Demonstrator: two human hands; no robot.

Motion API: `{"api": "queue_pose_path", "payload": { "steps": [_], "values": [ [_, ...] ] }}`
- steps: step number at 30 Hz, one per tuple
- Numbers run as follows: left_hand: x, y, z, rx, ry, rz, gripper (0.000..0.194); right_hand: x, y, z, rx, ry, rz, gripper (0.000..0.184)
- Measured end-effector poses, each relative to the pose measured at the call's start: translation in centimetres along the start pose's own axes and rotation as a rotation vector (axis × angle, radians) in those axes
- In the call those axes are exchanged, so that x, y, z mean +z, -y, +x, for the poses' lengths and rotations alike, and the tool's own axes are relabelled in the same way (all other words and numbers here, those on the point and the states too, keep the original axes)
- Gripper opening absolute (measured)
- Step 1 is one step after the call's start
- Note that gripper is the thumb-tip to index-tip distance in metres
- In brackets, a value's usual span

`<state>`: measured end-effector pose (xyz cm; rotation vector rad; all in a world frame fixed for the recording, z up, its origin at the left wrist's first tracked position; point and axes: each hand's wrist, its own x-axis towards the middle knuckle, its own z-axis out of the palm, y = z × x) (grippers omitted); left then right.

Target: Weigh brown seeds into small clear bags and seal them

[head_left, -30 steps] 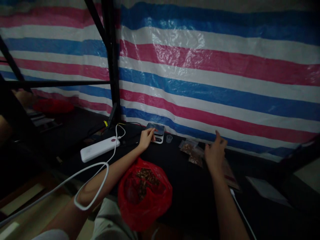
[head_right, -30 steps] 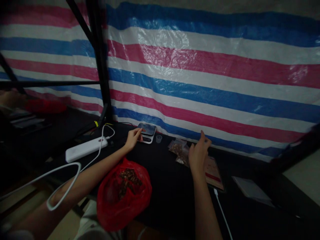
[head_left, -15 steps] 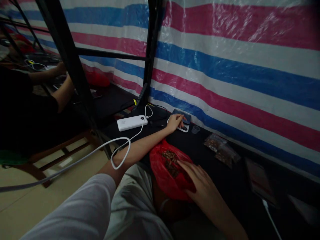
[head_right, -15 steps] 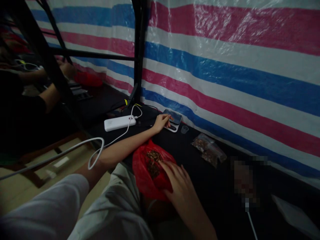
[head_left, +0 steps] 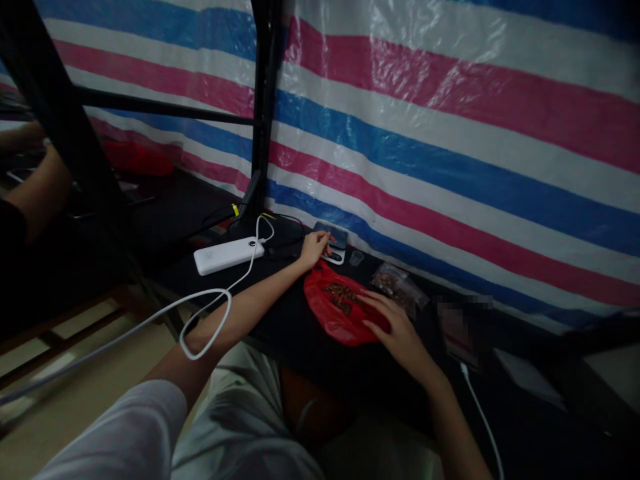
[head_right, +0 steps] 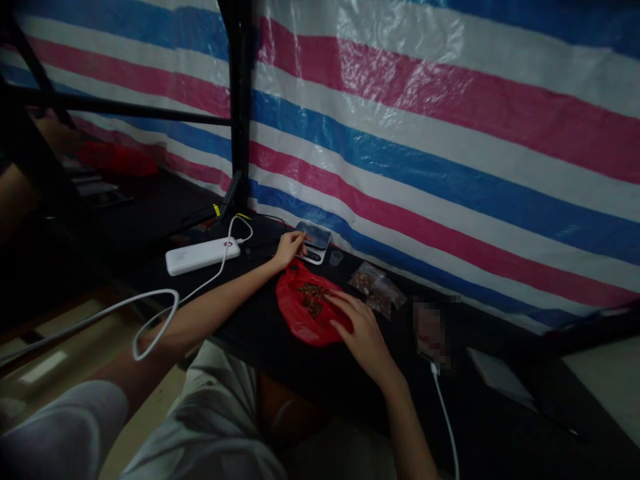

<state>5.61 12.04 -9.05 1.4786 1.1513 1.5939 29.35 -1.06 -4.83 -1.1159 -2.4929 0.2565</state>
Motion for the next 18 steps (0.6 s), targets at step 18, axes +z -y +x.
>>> {"api": "queue_pose_path", "payload": {
  "steps": [18],
  "values": [
    [-0.7, -0.8, -2.1, 0.131, 0.013, 0.991, 0.034, 8.5, 17.5, 4.6, -0.082, -0.089, 0.154, 0.015]
  ]
}}
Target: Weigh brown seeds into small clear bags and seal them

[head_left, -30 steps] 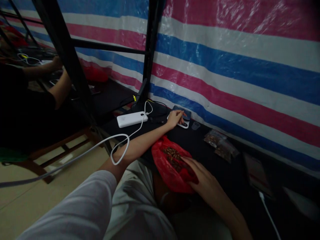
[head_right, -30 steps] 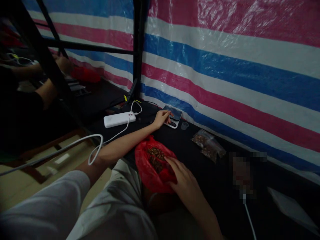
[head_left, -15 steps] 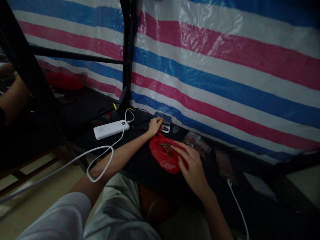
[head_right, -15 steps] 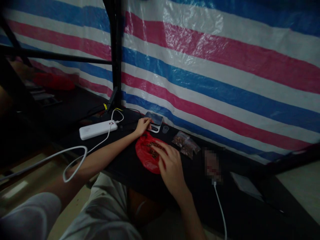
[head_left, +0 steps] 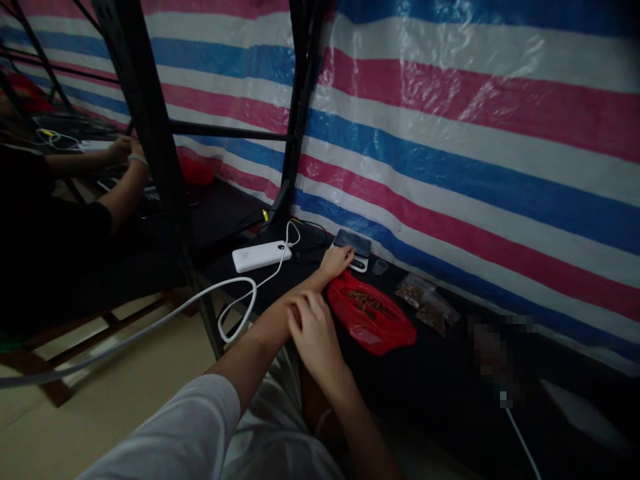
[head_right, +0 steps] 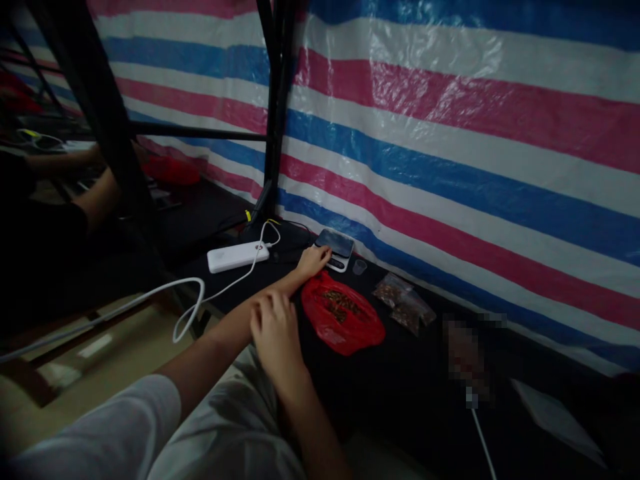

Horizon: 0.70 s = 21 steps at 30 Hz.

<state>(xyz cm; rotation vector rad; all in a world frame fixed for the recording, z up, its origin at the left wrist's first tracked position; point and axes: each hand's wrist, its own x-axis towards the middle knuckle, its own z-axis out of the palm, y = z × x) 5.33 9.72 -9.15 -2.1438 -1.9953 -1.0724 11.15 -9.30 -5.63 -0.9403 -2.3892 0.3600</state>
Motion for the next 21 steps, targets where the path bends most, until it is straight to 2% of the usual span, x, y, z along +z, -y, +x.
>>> {"api": "queue_pose_path", "payload": {
  "steps": [3, 5, 7, 11, 13, 15, 19, 21],
  "values": [
    [0.0, 0.0, 0.1, 0.005, -0.003, 0.000, 0.034, -1.2, 3.6, -2.6, -0.224, 0.206, 0.224, 0.021],
    [0.0, 0.1, 0.2, 0.000, -0.007, 0.001, 0.036, -1.6, 4.9, -3.5, -0.296, 0.284, 0.277, 0.026],
    [0.1, 0.2, 0.2, -0.003, -0.006, 0.002, 0.036, -1.6, 4.2, -3.0, -0.262, 0.268, 0.240, 0.025],
    [0.1, 0.1, 0.3, 0.016, 0.013, 0.002, 0.035, -0.5, -0.3, -0.2, -0.078, 0.063, 0.126, 0.032],
    [0.0, 0.0, 0.3, 0.033, 0.023, 0.004, 0.035, -0.1, -1.1, 0.2, -0.050, 0.028, 0.154, 0.035],
    [0.0, -0.1, 0.2, 0.046, 0.034, 0.007, 0.034, -0.1, 0.0, -0.7, -0.087, 0.086, 0.237, 0.037],
    [-0.1, 0.0, 0.0, 0.051, 0.045, 0.015, 0.035, -0.9, 3.8, -3.3, -0.231, 0.301, 0.387, 0.044],
    [-0.1, 0.0, 0.0, 0.046, 0.046, 0.018, 0.035, -1.2, 4.2, -3.5, -0.210, 0.314, 0.361, 0.045]
  ]
}}
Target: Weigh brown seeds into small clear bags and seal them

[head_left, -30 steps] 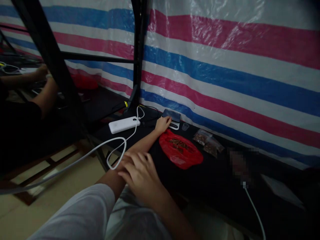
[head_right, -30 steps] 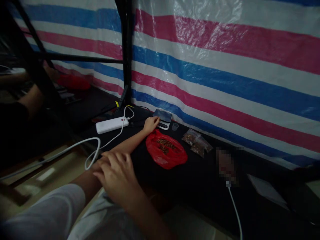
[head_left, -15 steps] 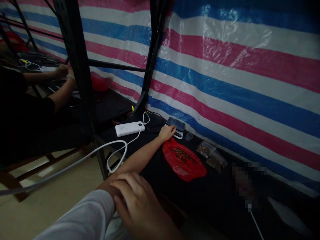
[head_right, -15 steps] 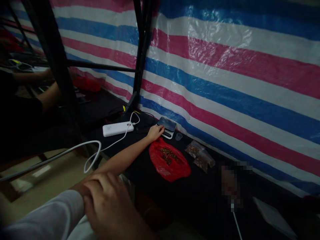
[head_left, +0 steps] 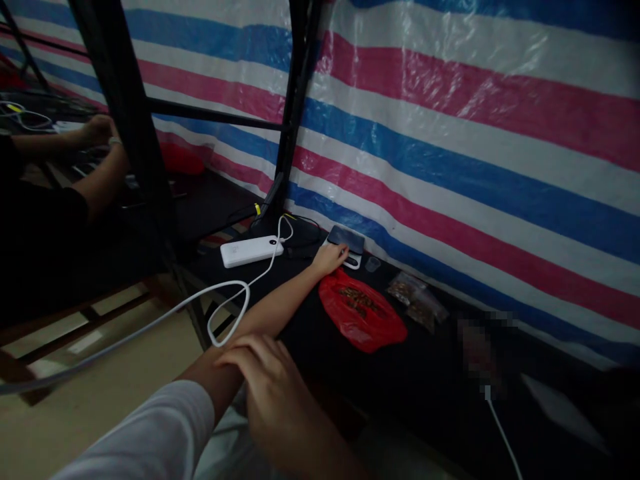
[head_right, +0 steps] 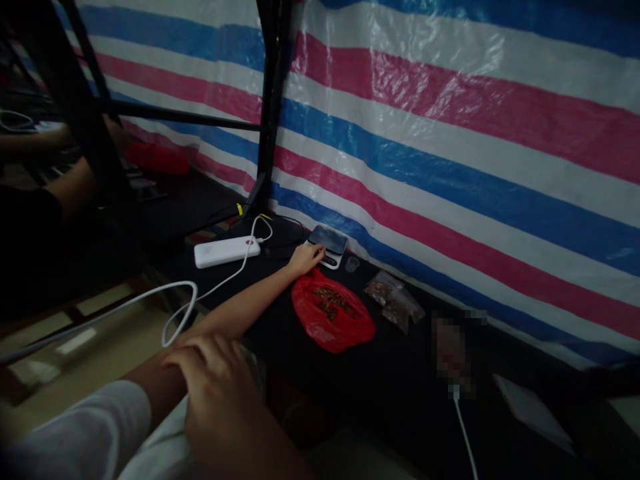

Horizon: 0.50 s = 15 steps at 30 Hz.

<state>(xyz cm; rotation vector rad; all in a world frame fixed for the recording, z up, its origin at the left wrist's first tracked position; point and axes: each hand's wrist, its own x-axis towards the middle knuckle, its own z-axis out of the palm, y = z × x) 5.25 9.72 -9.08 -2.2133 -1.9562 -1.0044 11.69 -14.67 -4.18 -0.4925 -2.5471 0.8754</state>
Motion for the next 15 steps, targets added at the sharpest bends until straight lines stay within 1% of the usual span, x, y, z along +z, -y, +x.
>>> {"api": "queue_pose_path", "payload": {
  "steps": [3, 5, 7, 10, 11, 13, 15],
  "values": [
    [0.0, 0.0, 0.1, -0.007, 0.004, 0.000, 0.035, -0.9, -1.4, 0.5, 0.128, -0.107, -0.135, 0.042],
    [0.1, -0.1, 0.2, -0.001, 0.006, -0.006, 0.035, -1.5, -2.1, 0.7, 0.163, -0.142, -0.220, 0.040],
    [0.3, 0.0, 0.3, 0.004, 0.006, -0.004, 0.037, -1.8, -2.0, 0.7, 0.090, -0.075, -0.254, 0.039],
    [0.7, 0.3, 0.5, -0.006, 0.006, 0.042, 0.037, -2.3, -0.5, 0.0, -0.093, 0.088, -0.227, 0.042],
    [0.9, 0.5, 0.6, -0.005, 0.005, 0.051, 0.036, -2.8, 0.1, -0.5, -0.130, 0.110, -0.210, 0.043],
    [1.0, 0.6, 0.6, -0.002, 0.000, 0.056, 0.036, -4.4, 0.9, -2.3, -0.128, 0.076, -0.188, 0.043],
    [1.0, 0.7, 0.5, -0.002, 0.003, 0.057, 0.038, -7.3, 0.9, -5.3, 0.006, -0.034, -0.214, 0.039]
  ]
}}
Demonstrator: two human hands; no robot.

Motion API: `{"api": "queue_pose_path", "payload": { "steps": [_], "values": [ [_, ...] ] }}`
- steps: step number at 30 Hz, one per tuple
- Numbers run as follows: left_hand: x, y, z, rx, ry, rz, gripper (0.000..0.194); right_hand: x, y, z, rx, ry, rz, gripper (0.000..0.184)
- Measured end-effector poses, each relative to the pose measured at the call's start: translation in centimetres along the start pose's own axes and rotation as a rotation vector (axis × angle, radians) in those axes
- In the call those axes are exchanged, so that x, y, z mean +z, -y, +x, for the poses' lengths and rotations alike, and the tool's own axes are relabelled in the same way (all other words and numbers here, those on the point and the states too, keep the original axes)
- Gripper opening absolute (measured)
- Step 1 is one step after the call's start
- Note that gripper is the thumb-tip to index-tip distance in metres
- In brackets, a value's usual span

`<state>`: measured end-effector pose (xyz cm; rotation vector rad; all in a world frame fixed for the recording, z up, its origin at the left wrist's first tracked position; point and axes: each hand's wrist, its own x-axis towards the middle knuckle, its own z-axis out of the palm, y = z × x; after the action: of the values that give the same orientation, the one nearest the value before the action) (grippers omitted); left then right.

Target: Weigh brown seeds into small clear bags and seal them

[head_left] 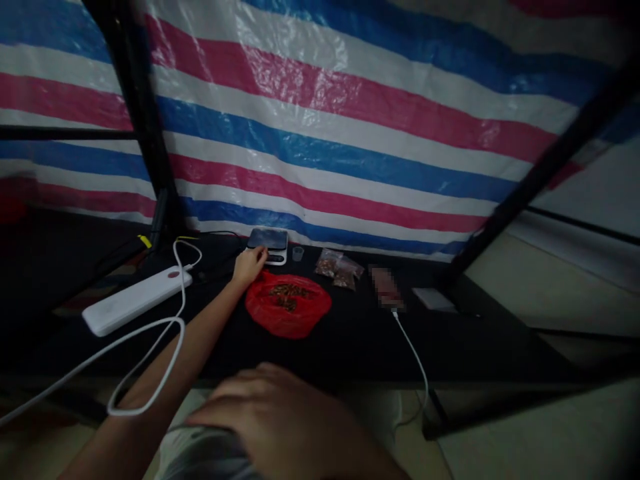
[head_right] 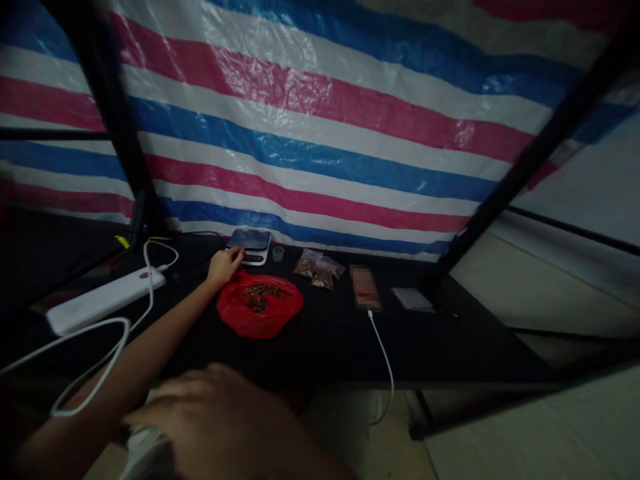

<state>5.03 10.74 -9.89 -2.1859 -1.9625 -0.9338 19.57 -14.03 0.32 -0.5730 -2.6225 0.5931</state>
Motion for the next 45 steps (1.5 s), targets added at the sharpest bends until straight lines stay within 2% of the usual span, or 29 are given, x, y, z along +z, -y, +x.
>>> {"api": "queue_pose_path", "payload": {
  "steps": [2, 3, 5, 7, 8, 10, 11, 14, 17, 20, 23, 28, 31, 33, 34, 36, 39, 41, 43, 45],
  "values": [
    [-0.1, 0.0, -0.1, -0.003, 0.013, 0.007, 0.039, -3.7, -2.1, -4.2, 0.240, -0.071, -0.072, 0.036],
    [-0.2, -0.1, -0.1, -0.006, 0.018, 0.014, 0.039, -5.6, -3.7, -6.6, 0.382, -0.153, -0.131, 0.033],
    [-0.2, -0.2, -0.2, -0.006, 0.025, 0.022, 0.039, -9.3, -7.8, -11.9, 0.691, -0.379, -0.353, 0.028],
    [-0.2, -0.2, -0.1, -0.008, 0.028, 0.016, 0.039, -12.3, -12.4, -16.8, 1.026, -0.523, -0.634, 0.027],
    [-0.1, -0.2, 0.0, -0.014, 0.026, 0.010, 0.039, -13.3, -14.6, -18.9, 1.167, -0.514, -0.767, 0.027],
    [0.0, -0.2, 0.1, -0.033, 0.020, -0.002, 0.038, -14.6, -18.4, -21.8, 1.405, -0.314, -0.912, 0.025],
    [0.0, -0.2, 0.1, -0.041, 0.016, -0.009, 0.039, -14.8, -19.9, -22.7, 1.479, -0.223, -0.906, 0.027],
    [-0.1, -0.1, 0.1, -0.058, 0.021, -0.048, 0.040, -14.5, -22.8, -23.3, 1.546, -0.123, -0.895, 0.031],
    [-0.2, 0.0, -0.1, -0.066, 0.010, -0.078, 0.040, -13.9, -23.9, -23.1, 1.501, -0.135, -0.958, 0.032],
    [-0.2, 0.0, -0.2, -0.067, -0.022, -0.081, 0.038, -13.6, -24.5, -23.6, 1.530, -0.145, -0.941, 0.032],
    [-0.2, -0.1, -0.2, -0.056, -0.009, -0.077, 0.037, -13.8, -25.0, -24.5, 1.580, -0.206, -0.846, 0.032],
    [-0.5, -0.6, -0.5, -0.043, -0.022, -0.063, 0.033, -14.4, -24.6, -25.0, 1.582, -0.427, -0.814, 0.031],
    [-0.7, -0.9, -0.6, 0.005, -0.104, -0.141, 0.030, -15.2, -23.2, -23.9, 1.602, -0.599, -0.844, 0.032],
    [-0.8, -0.9, -0.5, 0.073, -0.196, -0.202, 0.032, -15.6, -22.2, -21.9, 1.556, -0.803, -0.864, 0.037],
    [-0.9, -0.8, -0.5, 0.118, -0.249, -0.215, 0.032, -15.6, -21.7, -20.4, 1.487, -0.913, -0.861, 0.041],
    [-1.3, -0.6, -0.3, 0.208, -0.363, -0.205, 0.028, -14.9, -21.2, -16.1, 1.236, -1.099, -0.776, 0.046],
    [-2.0, -0.7, -0.6, 0.327, -0.437, -0.172, 0.021, -11.5, -21.2, -7.6, 0.771, -1.108, -0.230, 0.040],
    [-2.4, -1.3, -1.0, 0.402, -0.376, -0.174, 0.019, -8.4, -21.7, -1.8, 0.620, -1.047, 0.027, 0.034],
    [-2.5, -2.3, -1.5, 0.467, -0.283, -0.191, 0.021, -5.6, -22.0, 3.0, 0.506, -1.010, 0.119, 0.027],
    [-2.4, -3.2, -1.9, 0.492, -0.228, -0.229, 0.024, -3.6, -22.0, 6.1, 0.445, -0.947, 0.154, 0.022]
  ]
}}
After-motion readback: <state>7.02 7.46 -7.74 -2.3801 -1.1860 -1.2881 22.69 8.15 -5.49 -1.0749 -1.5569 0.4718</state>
